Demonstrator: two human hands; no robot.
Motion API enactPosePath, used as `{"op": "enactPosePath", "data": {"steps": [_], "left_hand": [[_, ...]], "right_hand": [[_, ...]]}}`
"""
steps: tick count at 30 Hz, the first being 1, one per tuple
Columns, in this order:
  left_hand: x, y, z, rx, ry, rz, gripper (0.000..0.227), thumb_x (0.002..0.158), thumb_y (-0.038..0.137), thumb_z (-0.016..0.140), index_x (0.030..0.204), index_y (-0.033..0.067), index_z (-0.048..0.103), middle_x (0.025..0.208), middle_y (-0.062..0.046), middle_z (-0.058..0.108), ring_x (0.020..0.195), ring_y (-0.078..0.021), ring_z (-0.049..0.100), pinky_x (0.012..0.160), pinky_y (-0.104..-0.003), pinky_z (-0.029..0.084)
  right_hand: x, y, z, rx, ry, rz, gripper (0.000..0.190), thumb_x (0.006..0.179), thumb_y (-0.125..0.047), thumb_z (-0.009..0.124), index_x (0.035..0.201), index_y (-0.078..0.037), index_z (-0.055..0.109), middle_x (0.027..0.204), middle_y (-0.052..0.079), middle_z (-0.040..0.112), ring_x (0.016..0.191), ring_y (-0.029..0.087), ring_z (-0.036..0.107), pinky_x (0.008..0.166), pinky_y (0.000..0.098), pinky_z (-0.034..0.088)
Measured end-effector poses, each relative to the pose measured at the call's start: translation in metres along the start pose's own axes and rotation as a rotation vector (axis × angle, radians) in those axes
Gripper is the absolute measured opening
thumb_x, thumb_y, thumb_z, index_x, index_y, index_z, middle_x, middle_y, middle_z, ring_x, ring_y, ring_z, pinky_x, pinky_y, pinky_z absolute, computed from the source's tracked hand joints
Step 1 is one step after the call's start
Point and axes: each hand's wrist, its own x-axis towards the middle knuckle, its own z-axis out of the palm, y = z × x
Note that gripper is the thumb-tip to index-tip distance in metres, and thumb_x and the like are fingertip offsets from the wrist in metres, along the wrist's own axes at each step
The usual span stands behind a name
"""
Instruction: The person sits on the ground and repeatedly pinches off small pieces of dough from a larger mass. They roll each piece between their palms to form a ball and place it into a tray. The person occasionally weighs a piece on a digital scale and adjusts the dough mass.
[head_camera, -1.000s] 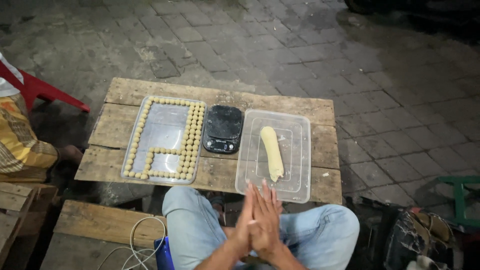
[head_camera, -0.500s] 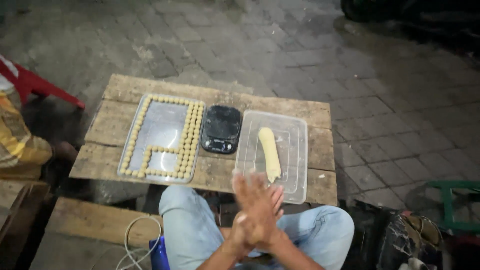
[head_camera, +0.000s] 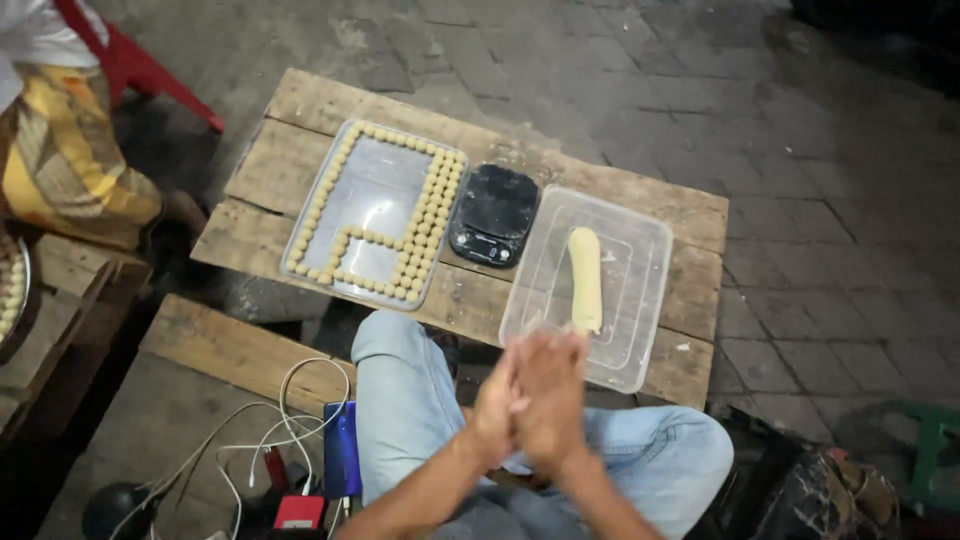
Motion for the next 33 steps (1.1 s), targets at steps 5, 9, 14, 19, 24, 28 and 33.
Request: {"op": "enactPosePath", "data": {"steps": [5, 9, 14, 19, 24, 28, 33], "left_hand": [[0.013, 0.016, -0.008, -0.291, -0.382, -0.161, 0.061, 0.106, 0.055, 0.035, 0.149, 0.0120, 0.035, 0.150, 0.001, 0.032, 0.137, -0.0133, 0.025, 0.109, -0.042, 0.029], [-0.046, -0.017, 0.020, 0.212, 0.166, -0.026, 0.059, 0.102, 0.052, 0.051, 0.119, -0.0001, 0.072, 0.112, -0.005, 0.074, 0.101, -0.0087, 0.065, 0.083, -0.024, 0.053], [-0.033, -0.034, -0.001, 0.103, 0.062, 0.048, 0.044, 0.097, 0.032, 0.058, 0.122, -0.0010, 0.071, 0.119, -0.013, 0.074, 0.103, -0.0191, 0.070, 0.090, -0.031, 0.057], [-0.041, 0.000, 0.011, 0.035, 0.022, 0.017, 0.047, 0.098, 0.037, 0.055, 0.130, 0.0047, 0.069, 0.127, -0.012, 0.073, 0.110, -0.0232, 0.071, 0.096, -0.035, 0.057], [-0.003, 0.022, -0.010, -0.043, -0.751, 0.116, 0.074, 0.107, 0.042, 0.043, 0.168, 0.0188, 0.007, 0.176, -0.002, 0.002, 0.161, -0.0283, 0.004, 0.127, -0.050, 0.019], [-0.038, -0.010, 0.002, 0.173, -0.413, 0.113, 0.085, 0.094, 0.059, 0.049, 0.156, 0.0056, 0.024, 0.162, -0.017, 0.031, 0.145, -0.0307, 0.040, 0.121, -0.043, 0.038], [-0.041, 0.009, 0.031, 0.094, 0.174, 0.015, 0.057, 0.099, 0.046, 0.050, 0.140, 0.0093, 0.067, 0.138, -0.007, 0.069, 0.125, -0.0178, 0.066, 0.098, -0.027, 0.054]], "right_hand": [[0.002, -0.054, 0.008, -0.209, 0.137, 0.209, 0.063, 0.113, -0.042, 0.021, 0.170, -0.026, 0.001, 0.176, 0.007, -0.009, 0.163, 0.037, -0.007, 0.133, 0.0534, -0.007], [0.026, -0.029, -0.016, 0.315, -0.010, 0.092, 0.069, 0.113, -0.052, 0.009, 0.166, -0.009, 0.020, 0.174, 0.012, 0.019, 0.164, 0.039, -0.001, 0.131, 0.0600, -0.004], [0.002, -0.045, 0.013, 0.335, 0.046, -0.051, 0.071, 0.111, -0.061, -0.002, 0.161, -0.018, 0.024, 0.173, 0.000, 0.018, 0.164, 0.023, 0.009, 0.134, 0.0591, -0.009], [0.025, -0.021, -0.003, 0.243, 0.055, -0.061, 0.073, 0.111, -0.060, 0.007, 0.167, -0.014, 0.007, 0.175, 0.004, 0.004, 0.164, 0.028, -0.002, 0.134, 0.0508, -0.006], [0.018, -0.076, -0.019, 0.452, -0.052, -0.020, 0.069, 0.113, -0.061, -0.001, 0.166, -0.016, 0.004, 0.175, 0.016, -0.002, 0.165, 0.032, 0.002, 0.135, 0.0592, 0.000], [0.023, -0.035, -0.010, 0.279, 0.016, -0.001, 0.062, 0.115, -0.051, 0.005, 0.166, -0.018, 0.006, 0.175, 0.002, 0.003, 0.165, 0.025, -0.003, 0.135, 0.0588, -0.006], [0.013, -0.036, 0.003, 0.269, 0.016, -0.088, 0.056, 0.118, -0.033, 0.005, 0.164, -0.003, -0.007, 0.174, 0.008, -0.014, 0.162, 0.026, -0.014, 0.137, 0.0442, -0.014]]}}
